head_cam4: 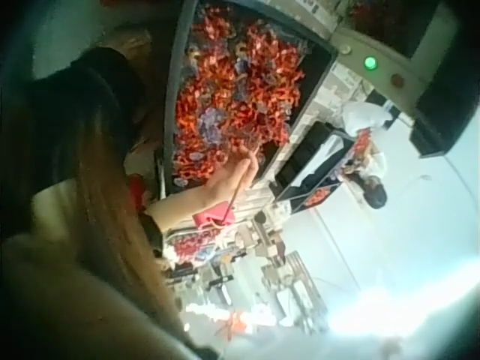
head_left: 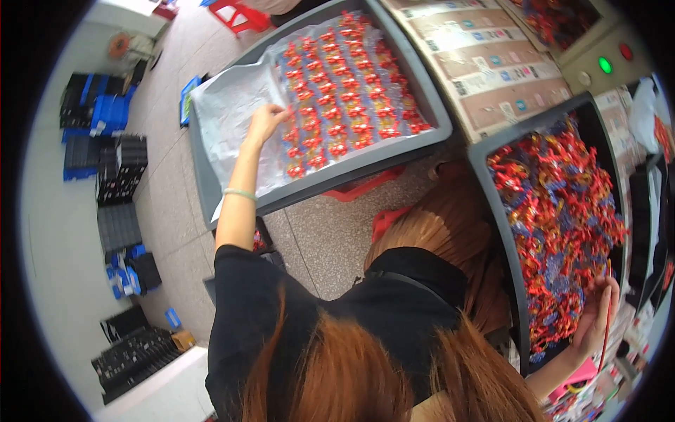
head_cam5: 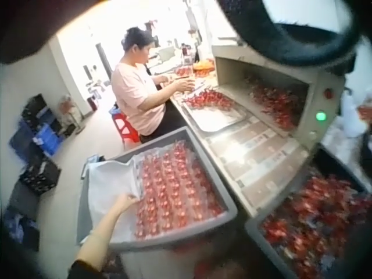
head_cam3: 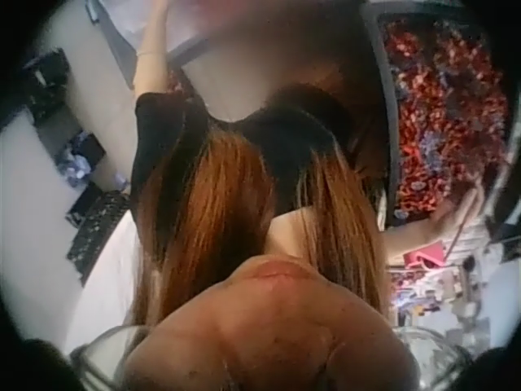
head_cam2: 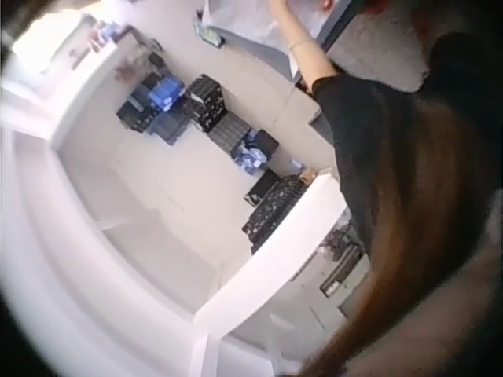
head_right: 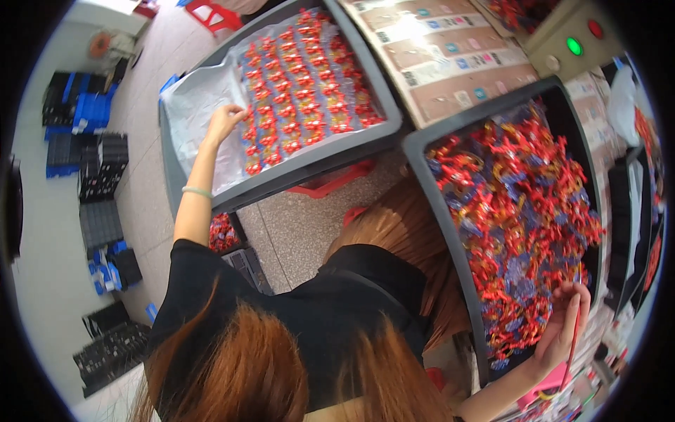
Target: The person assembles toy figures by hand using an adhesive applicator, then paints them with a paintbrush.
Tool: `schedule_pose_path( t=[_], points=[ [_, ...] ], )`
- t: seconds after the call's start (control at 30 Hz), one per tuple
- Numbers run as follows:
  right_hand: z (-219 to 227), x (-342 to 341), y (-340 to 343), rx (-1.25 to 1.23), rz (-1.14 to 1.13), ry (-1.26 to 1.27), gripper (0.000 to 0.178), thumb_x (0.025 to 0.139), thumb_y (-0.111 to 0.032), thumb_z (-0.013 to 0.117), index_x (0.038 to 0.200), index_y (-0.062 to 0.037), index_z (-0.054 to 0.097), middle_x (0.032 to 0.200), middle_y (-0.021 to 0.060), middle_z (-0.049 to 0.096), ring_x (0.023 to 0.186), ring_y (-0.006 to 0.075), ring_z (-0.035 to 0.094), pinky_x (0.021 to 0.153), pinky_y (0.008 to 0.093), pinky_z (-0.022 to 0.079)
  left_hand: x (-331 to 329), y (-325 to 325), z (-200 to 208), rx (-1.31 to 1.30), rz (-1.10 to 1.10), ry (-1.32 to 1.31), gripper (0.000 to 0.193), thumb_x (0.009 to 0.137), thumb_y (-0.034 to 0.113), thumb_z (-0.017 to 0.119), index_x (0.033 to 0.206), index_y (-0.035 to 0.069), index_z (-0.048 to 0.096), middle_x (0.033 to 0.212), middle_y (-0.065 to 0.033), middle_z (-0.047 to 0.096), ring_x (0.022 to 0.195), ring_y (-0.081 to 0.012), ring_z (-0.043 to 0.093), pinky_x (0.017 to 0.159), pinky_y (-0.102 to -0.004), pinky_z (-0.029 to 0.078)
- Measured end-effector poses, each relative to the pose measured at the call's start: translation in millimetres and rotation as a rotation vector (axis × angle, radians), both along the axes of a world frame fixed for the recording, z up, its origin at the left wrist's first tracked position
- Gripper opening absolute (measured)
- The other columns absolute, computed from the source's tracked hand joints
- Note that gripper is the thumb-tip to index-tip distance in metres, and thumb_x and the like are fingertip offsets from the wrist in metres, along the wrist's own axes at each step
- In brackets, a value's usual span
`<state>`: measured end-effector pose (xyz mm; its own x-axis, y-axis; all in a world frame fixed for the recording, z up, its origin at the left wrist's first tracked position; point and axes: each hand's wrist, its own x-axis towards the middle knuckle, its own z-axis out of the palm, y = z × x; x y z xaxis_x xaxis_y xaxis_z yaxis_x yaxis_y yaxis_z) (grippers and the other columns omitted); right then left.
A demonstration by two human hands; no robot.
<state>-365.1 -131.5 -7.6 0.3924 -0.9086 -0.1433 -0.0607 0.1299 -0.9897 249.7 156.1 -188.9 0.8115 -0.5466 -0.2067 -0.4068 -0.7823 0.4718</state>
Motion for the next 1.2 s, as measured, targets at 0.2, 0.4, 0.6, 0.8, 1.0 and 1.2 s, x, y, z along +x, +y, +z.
schedule_pose_path(
  t=[0.2, 0.4, 0.6, 0.8, 1.0, 1.2],
  points=[
    [-7, 33, -2, -0.113, -0.03, 0.161, 0.025, 0.089, -0.019, 0.041, 0.101, 0.0009, 0.052, 0.088, 0.0088, 0.058, 0.079, 0.0137, 0.055, 0.073, 0.0258, 0.044, 28, 39, -20, 0.217, -0.121, -0.295, 0.035, 0.071, 0.027, 0.063, 0.094, 0.001, 0.059, 0.093, -0.0179, 0.058, 0.086, -0.0288, 0.056, 0.077, -0.0364, 0.042],
    [-6, 83, 8, -0.478, 0.333, 0.532, 0.011, 0.078, -0.007, 0.056, 0.087, -0.0022, 0.052, 0.073, 0.0085, 0.056, 0.066, 0.012, 0.054, 0.06, 0.0255, 0.043, -86, -69, 82, -0.298, -0.009, -0.262, 0.029, 0.081, 0.024, 0.055, 0.102, 0.004, 0.056, 0.1, -0.0119, 0.054, 0.088, -0.0204, 0.052, 0.078, -0.0296, 0.04],
    [-32, 127, -4, -0.673, 0.408, 0.614, 0.019, 0.074, -0.006, 0.058, 0.078, -0.0017, 0.04, 0.066, 0.0123, 0.049, 0.061, 0.0277, 0.052, 0.057, 0.0331, 0.041, -230, -157, 154, -0.755, -0.467, -0.082, 0.012, 0.08, 0.006, 0.053, 0.089, 0.0, 0.058, 0.096, -0.0095, 0.056, 0.09, -0.0174, 0.052, 0.079, -0.0281, 0.04],
    [-22, 100, -2, -0.352, 0.173, 0.351, 0.016, 0.075, 0.001, 0.052, 0.071, -0.0032, 0.037, 0.071, 0.0059, 0.053, 0.067, 0.0119, 0.053, 0.06, 0.0255, 0.043, -304, -186, 160, -0.907, -0.649, 0.348, 0.012, 0.077, -0.002, 0.052, 0.087, -0.001, 0.058, 0.089, -0.0102, 0.057, 0.084, -0.0159, 0.053, 0.075, -0.0248, 0.041],
    [-21, 92, 1, -0.471, 0.297, 0.533, 0.014, 0.075, -0.004, 0.056, 0.077, -0.0027, 0.043, 0.071, 0.0079, 0.055, 0.064, 0.0151, 0.055, 0.057, 0.0271, 0.044, -336, -211, 148, -0.937, -0.611, 0.56, 0.011, 0.079, -0.001, 0.051, 0.088, -0.002, 0.057, 0.084, -0.0078, 0.056, 0.075, -0.0115, 0.053, 0.068, -0.0215, 0.041],
    [-41, 126, -9, -0.957, 0.328, 0.599, 0.017, 0.072, -0.008, 0.057, 0.077, -0.0021, 0.043, 0.069, 0.0149, 0.052, 0.062, 0.0291, 0.055, 0.053, 0.0356, 0.043, -352, -217, 150, -0.969, -0.654, 0.596, 0.012, 0.08, -0.001, 0.05, 0.089, -0.003, 0.057, 0.087, -0.0071, 0.055, 0.076, -0.0108, 0.051, 0.068, -0.0211, 0.041]
  ],
)
